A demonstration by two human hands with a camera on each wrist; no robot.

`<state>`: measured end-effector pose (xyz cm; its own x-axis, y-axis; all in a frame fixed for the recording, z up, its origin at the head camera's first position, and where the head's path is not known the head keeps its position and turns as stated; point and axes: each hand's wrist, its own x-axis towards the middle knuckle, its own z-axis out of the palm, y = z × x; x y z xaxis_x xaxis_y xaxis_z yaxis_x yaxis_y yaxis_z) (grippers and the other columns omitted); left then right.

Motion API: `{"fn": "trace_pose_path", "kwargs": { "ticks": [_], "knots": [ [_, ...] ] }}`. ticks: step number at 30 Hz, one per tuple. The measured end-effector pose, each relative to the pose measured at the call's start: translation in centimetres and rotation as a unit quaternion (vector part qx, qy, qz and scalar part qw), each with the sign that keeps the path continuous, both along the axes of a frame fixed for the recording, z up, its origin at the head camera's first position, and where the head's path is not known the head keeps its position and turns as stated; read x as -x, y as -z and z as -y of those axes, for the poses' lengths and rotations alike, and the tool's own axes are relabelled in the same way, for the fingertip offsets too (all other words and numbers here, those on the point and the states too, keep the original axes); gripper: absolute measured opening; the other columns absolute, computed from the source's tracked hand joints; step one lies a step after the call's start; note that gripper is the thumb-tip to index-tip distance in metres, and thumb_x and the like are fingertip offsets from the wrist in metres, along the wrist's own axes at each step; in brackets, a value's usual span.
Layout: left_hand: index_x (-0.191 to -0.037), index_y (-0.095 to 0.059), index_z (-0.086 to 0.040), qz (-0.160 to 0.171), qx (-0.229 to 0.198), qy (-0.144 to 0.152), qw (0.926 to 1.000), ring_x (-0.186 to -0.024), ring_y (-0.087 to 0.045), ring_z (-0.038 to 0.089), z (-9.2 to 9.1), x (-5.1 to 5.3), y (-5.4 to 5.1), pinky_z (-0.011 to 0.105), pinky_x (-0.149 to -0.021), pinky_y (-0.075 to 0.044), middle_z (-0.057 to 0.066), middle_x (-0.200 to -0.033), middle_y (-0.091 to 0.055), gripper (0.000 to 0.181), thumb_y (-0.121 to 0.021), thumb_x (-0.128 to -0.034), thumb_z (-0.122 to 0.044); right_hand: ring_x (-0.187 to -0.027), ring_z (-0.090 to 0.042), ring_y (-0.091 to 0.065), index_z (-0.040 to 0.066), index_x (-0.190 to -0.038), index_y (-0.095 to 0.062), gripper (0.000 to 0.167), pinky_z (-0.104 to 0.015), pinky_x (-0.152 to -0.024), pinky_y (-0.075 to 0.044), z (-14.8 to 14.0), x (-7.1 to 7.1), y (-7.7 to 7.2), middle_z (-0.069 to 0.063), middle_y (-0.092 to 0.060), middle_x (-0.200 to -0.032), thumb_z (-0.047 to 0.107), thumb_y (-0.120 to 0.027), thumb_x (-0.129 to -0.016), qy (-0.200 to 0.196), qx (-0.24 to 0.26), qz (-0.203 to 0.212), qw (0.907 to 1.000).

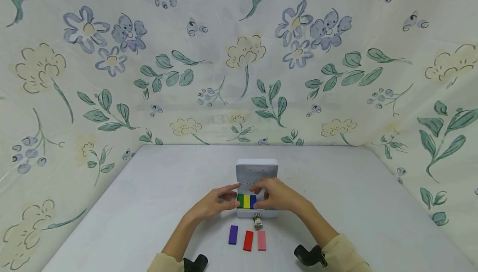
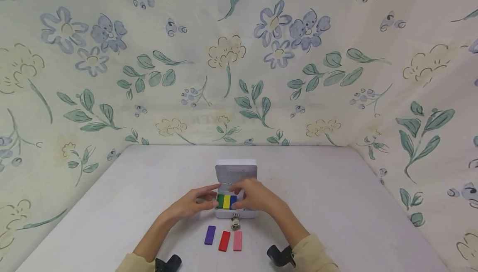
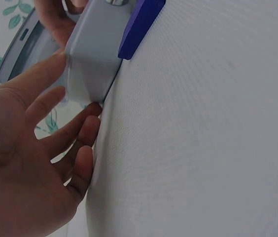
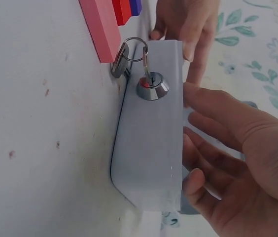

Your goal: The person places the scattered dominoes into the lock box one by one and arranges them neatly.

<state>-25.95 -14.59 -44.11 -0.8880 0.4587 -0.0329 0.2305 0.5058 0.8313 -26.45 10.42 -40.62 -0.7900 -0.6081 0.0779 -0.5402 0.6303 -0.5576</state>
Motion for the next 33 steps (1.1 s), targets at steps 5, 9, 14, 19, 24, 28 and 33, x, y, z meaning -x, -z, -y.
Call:
{"fn": "trace_pose_path", "kwargs": {
  "ticks": [5,9,14,19,24,28,33],
  "knots": [
    [-0.146,-0.047,-0.018,0.006,0.0,-0.003,1.0,-0.115,-0.055,0.026,0.0,0.2,0.2,0.056,-0.099,-0.042,0.013,-0.131,-0.062,0.062,-0.069,-0.0908,-0.036,-0.079,-0.013,-0.059,0.006,-0.12,-0.068,0.042,-0.018,-0.067,-0.05,-0.6,-0.7,-0.4,-0.008,-0.07,-0.106,0.023,-0.079,-0.083,0.007,0.007,0.01,0.9999],
    [-0.146,-0.047,-0.019,0.01,0.0,-0.006,0.9999,-0.117,-0.054,0.026,-0.1,0.3,0.4,0.058,-0.1,-0.041,0.012,-0.132,-0.061,0.062,-0.069,-0.091,-0.037,-0.082,-0.015,-0.059,0.008,-0.122,-0.067,0.043,-0.02,-0.068,-0.051,-1.0,-1.3,-0.8,-0.008,-0.069,-0.106,0.024,-0.078,-0.084,0.015,0.017,0.03,0.9993],
    [-0.146,-0.048,-0.02,0.007,0.005,-0.009,0.9999,-0.117,-0.054,0.026,-0.1,0.3,0.4,0.059,-0.1,-0.042,0.012,-0.131,-0.062,0.062,-0.069,-0.0905,-0.038,-0.082,-0.016,-0.059,0.007,-0.121,-0.067,0.043,-0.02,-0.069,-0.051,-1.4,-2.0,-1.0,-0.01,-0.069,-0.106,0.026,-0.077,-0.084,0.022,0.032,0.034,0.9987],
    [-0.146,-0.048,-0.019,0.002,0.006,-0.01,0.9999,-0.115,-0.054,0.025,-0.1,0.4,0.4,0.057,-0.099,-0.042,0.012,-0.131,-0.062,0.063,-0.069,-0.0901,-0.038,-0.082,-0.018,-0.059,0.007,-0.118,-0.068,0.041,-0.02,-0.068,-0.051,-1.8,-2.8,-1.3,-0.011,-0.069,-0.105,0.026,-0.078,-0.083,0.038,0.038,0.037,0.9979],
    [-0.146,-0.048,-0.02,-0.004,0.009,-0.012,0.9999,-0.114,-0.054,0.024,-0.1,0.5,0.5,0.055,-0.098,-0.043,0.012,-0.13,-0.062,0.062,-0.07,-0.09,-0.038,-0.08,-0.017,-0.059,0.008,-0.116,-0.069,0.041,-0.019,-0.066,-0.05,-2.3,-3.6,-1.4,-0.01,-0.069,-0.104,0.028,-0.079,-0.082,0.059,0.036,0.051,0.9964],
    [-0.146,-0.049,-0.02,-0.006,0.01,-0.013,0.9998,-0.114,-0.054,0.024,-0.1,0.5,0.6,0.054,-0.097,-0.045,0.012,-0.131,-0.062,0.062,-0.07,-0.0901,-0.037,-0.078,-0.016,-0.057,0.008,-0.114,-0.069,0.041,-0.021,-0.065,-0.051,-2.8,-4.2,-1.2,-0.009,-0.069,-0.103,0.029,-0.08,-0.081,0.064,0.043,0.066,0.9948],
    [-0.146,-0.048,-0.019,-0.003,0.014,-0.012,0.9998,-0.115,-0.055,0.025,-0.1,0.4,0.6,0.055,-0.098,-0.044,0.013,-0.131,-0.062,0.061,-0.069,-0.0906,-0.036,-0.076,-0.015,-0.057,0.008,-0.115,-0.069,0.041,-0.021,-0.064,-0.052,-3.2,-4.7,-0.7,-0.006,-0.069,-0.1,0.027,-0.081,-0.08,0.061,0.053,0.08,0.9935]
  ]
}}
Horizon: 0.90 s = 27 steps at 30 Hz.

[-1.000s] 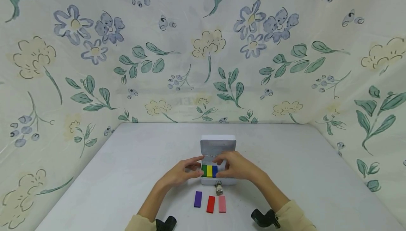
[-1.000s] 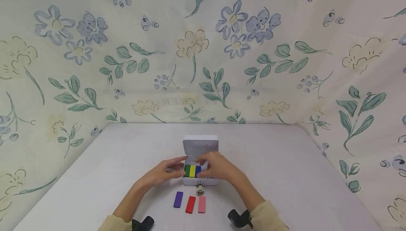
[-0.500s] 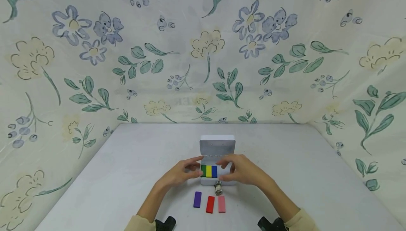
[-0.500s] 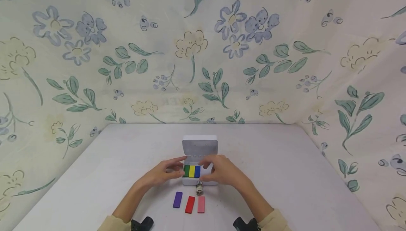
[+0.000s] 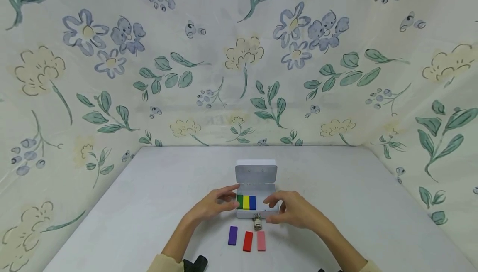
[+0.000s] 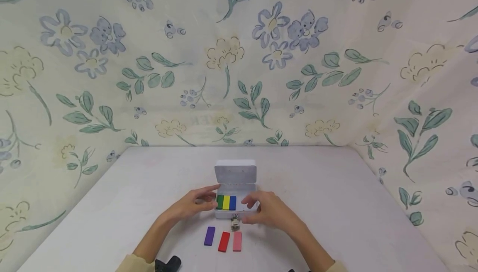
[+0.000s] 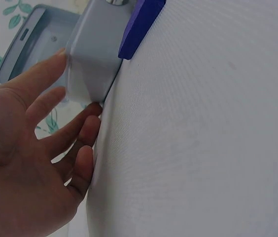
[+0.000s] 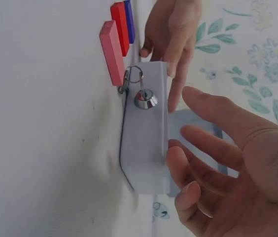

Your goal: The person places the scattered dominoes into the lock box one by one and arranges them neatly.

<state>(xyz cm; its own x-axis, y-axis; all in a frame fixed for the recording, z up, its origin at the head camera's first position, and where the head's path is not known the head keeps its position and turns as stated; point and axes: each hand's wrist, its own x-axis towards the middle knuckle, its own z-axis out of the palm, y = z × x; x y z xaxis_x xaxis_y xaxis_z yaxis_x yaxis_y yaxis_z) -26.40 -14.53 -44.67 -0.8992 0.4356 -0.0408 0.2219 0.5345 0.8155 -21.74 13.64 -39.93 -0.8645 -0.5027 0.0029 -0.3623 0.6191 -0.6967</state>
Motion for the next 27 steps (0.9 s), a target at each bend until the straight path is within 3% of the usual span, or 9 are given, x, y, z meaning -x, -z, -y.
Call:
{"fn": "trace_pose_path", "kwargs": {
  "ticks": [17,27],
  "knots": [
    [-0.146,-0.048,-0.017,-0.002,-0.002,0.0,1.0,-0.114,-0.055,0.025,-0.1,-0.4,-0.3,0.056,-0.098,-0.043,0.013,-0.131,-0.062,0.062,-0.069,-0.0907,-0.034,-0.075,-0.01,-0.057,0.007,-0.116,-0.069,0.044,-0.019,-0.064,-0.051,-0.2,-1.5,0.5,-0.006,-0.066,-0.108,0.028,-0.081,-0.08,0.021,0.024,-0.018,0.9993],
    [-0.146,-0.048,-0.017,-0.002,-0.001,-0.001,1.0,-0.115,-0.055,0.025,-0.1,-0.3,-0.3,0.055,-0.098,-0.044,0.012,-0.131,-0.062,0.062,-0.069,-0.091,-0.036,-0.077,-0.013,-0.056,0.01,-0.119,-0.068,0.047,-0.021,-0.062,-0.05,-0.2,-2.3,0.8,-0.004,-0.069,-0.1,0.031,-0.082,-0.08,0.008,0.024,0.017,0.9995]
  ]
}}
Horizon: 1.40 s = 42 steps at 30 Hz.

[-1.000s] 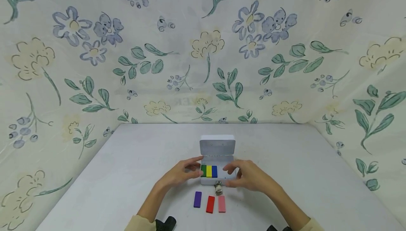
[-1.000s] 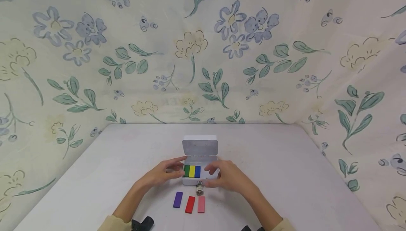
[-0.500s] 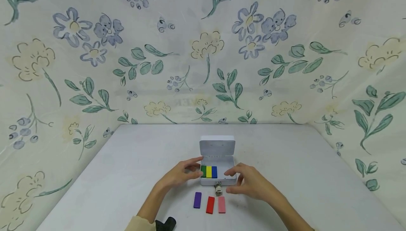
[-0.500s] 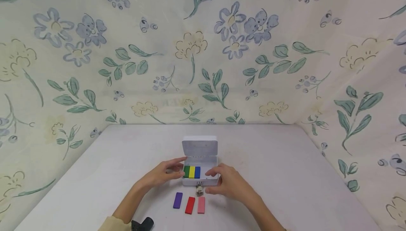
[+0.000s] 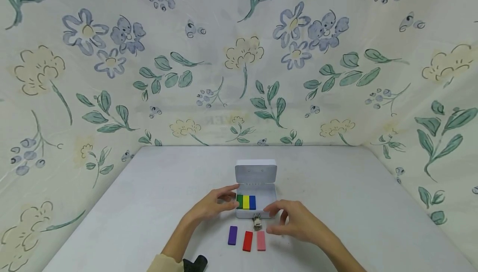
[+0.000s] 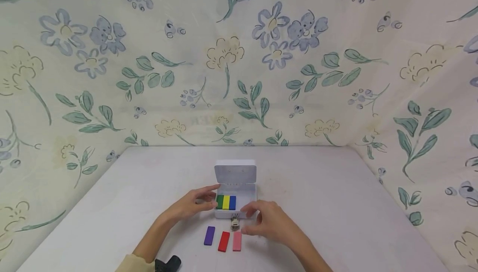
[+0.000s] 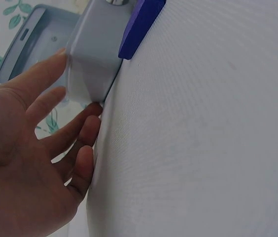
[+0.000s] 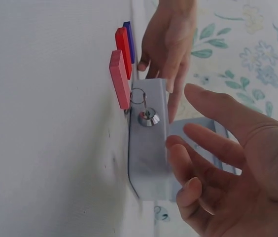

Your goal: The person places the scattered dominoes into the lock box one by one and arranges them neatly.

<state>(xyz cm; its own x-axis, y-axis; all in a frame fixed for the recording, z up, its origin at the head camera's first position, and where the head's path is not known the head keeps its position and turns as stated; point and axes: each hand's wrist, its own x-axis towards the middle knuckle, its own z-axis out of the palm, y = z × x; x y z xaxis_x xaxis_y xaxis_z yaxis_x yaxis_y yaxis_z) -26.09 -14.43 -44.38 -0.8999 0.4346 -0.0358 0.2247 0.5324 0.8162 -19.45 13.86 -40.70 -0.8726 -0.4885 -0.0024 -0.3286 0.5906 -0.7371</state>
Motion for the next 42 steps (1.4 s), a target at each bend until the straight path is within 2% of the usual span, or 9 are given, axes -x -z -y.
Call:
{"fn": "trace_pose_path", "kwargs": {
  "ticks": [6,11,22,28,36,42],
  "knots": [
    [-0.146,-0.047,-0.017,0.0,0.0,0.002,1.0,-0.115,-0.055,0.025,-0.1,0.1,0.0,0.053,-0.098,-0.045,0.013,-0.131,-0.062,0.062,-0.068,-0.0914,-0.035,-0.078,-0.013,-0.057,0.01,-0.121,-0.068,0.048,-0.021,-0.063,-0.05,0.0,-0.2,0.4,-0.001,-0.069,-0.101,0.029,-0.082,-0.079,-0.016,-0.011,0.029,0.9994],
    [-0.146,-0.047,-0.017,-0.002,0.002,0.005,1.0,-0.115,-0.055,0.025,-0.1,0.2,0.1,0.055,-0.099,-0.044,0.013,-0.131,-0.062,0.063,-0.068,-0.0911,-0.037,-0.076,-0.013,-0.057,0.013,-0.122,-0.068,0.049,-0.021,-0.063,-0.051,0.1,-0.3,0.8,-0.001,-0.069,-0.103,0.03,-0.083,-0.078,-0.014,-0.017,0.041,0.9989],
    [-0.146,-0.048,-0.018,0.002,-0.002,0.004,1.0,-0.115,-0.055,0.025,-0.2,0.1,-0.2,0.054,-0.098,-0.044,0.013,-0.131,-0.062,0.062,-0.069,-0.0907,-0.035,-0.071,-0.009,-0.056,0.017,-0.119,-0.069,0.048,-0.02,-0.063,-0.052,0.2,-0.4,1.3,-0.001,-0.069,-0.105,0.034,-0.084,-0.076,-0.026,-0.028,0.024,0.999],
    [-0.146,-0.048,-0.016,-0.001,-0.005,0.008,1.0,-0.115,-0.056,0.027,-0.1,0.0,-0.2,0.054,-0.098,-0.044,0.015,-0.132,-0.062,0.062,-0.069,-0.0907,-0.034,-0.071,-0.011,-0.057,0.016,-0.117,-0.07,0.048,-0.019,-0.063,-0.051,0.4,-0.3,1.5,0.0,-0.069,-0.103,0.033,-0.085,-0.075,-0.03,-0.034,0.027,0.9986],
    [-0.146,-0.048,-0.018,-0.003,0.002,0.0,1.0,-0.115,-0.055,0.025,-0.1,0.1,0.1,0.054,-0.097,-0.045,0.014,-0.132,-0.062,0.062,-0.069,-0.0907,-0.034,-0.069,-0.012,-0.055,0.016,-0.098,-0.073,0.031,-0.02,-0.062,-0.05,0.5,-0.4,1.8,0.005,-0.066,-0.089,0.03,-0.086,-0.074,-0.033,-0.029,0.032,0.9985],
    [-0.146,-0.049,-0.02,-0.004,0.004,-0.007,1.0,-0.115,-0.055,0.025,-0.1,0.1,0.3,0.055,-0.098,-0.045,0.013,-0.131,-0.062,0.06,-0.069,-0.0907,-0.034,-0.071,-0.01,-0.055,0.015,-0.104,-0.074,0.038,-0.019,-0.062,-0.049,0.7,-0.3,2.1,0.007,-0.066,-0.091,0.031,-0.088,-0.072,-0.037,-0.036,0.028,0.9983]
  ]
}}
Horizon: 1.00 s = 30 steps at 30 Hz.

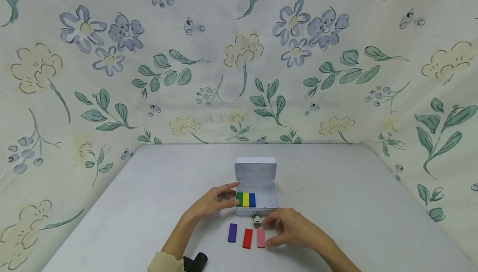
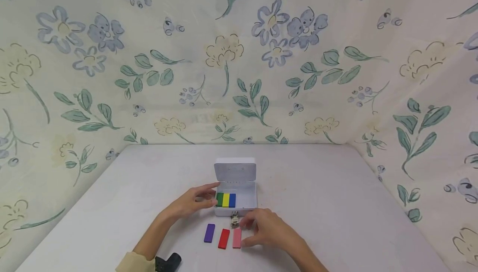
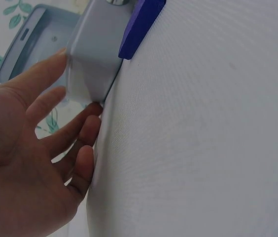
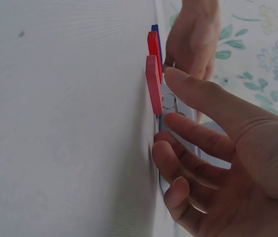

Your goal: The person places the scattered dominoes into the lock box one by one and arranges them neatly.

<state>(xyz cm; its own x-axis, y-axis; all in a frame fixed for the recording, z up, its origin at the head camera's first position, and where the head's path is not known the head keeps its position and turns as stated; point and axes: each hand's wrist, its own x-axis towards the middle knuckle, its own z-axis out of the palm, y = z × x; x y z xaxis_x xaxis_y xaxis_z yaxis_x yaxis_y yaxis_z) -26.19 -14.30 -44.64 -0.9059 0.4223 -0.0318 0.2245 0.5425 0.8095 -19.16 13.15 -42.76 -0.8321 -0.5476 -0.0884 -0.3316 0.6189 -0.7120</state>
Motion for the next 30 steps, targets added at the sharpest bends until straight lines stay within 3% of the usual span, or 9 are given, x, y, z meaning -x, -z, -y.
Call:
{"fn": "trace_pose_path", "kwargs": {
  "ticks": [13,30],
  "knots": [
    [-0.146,-0.049,-0.021,-0.006,0.004,-0.002,1.0,-0.114,-0.055,0.024,0.06,0.0,0.02,0.054,-0.097,-0.046,0.012,-0.131,-0.063,0.06,-0.069,-0.0909,-0.035,-0.067,-0.007,-0.052,0.017,-0.104,-0.073,0.038,-0.016,-0.059,-0.046,0.36,-0.29,0.22,0.005,-0.058,-0.078,0.032,-0.088,-0.072,-0.007,-0.013,0.003,0.9999],
    [-0.146,-0.049,-0.02,-0.005,0.0,0.004,1.0,-0.115,-0.055,0.024,0.13,0.13,0.16,0.055,-0.098,-0.045,0.013,-0.131,-0.062,0.06,-0.069,-0.0908,-0.036,-0.067,-0.007,-0.05,0.018,-0.101,-0.071,0.035,-0.018,-0.059,-0.046,0.51,-0.34,0.31,0.007,-0.056,-0.076,0.031,-0.087,-0.073,0.001,-0.032,-0.011,0.9994]
  ]
}}
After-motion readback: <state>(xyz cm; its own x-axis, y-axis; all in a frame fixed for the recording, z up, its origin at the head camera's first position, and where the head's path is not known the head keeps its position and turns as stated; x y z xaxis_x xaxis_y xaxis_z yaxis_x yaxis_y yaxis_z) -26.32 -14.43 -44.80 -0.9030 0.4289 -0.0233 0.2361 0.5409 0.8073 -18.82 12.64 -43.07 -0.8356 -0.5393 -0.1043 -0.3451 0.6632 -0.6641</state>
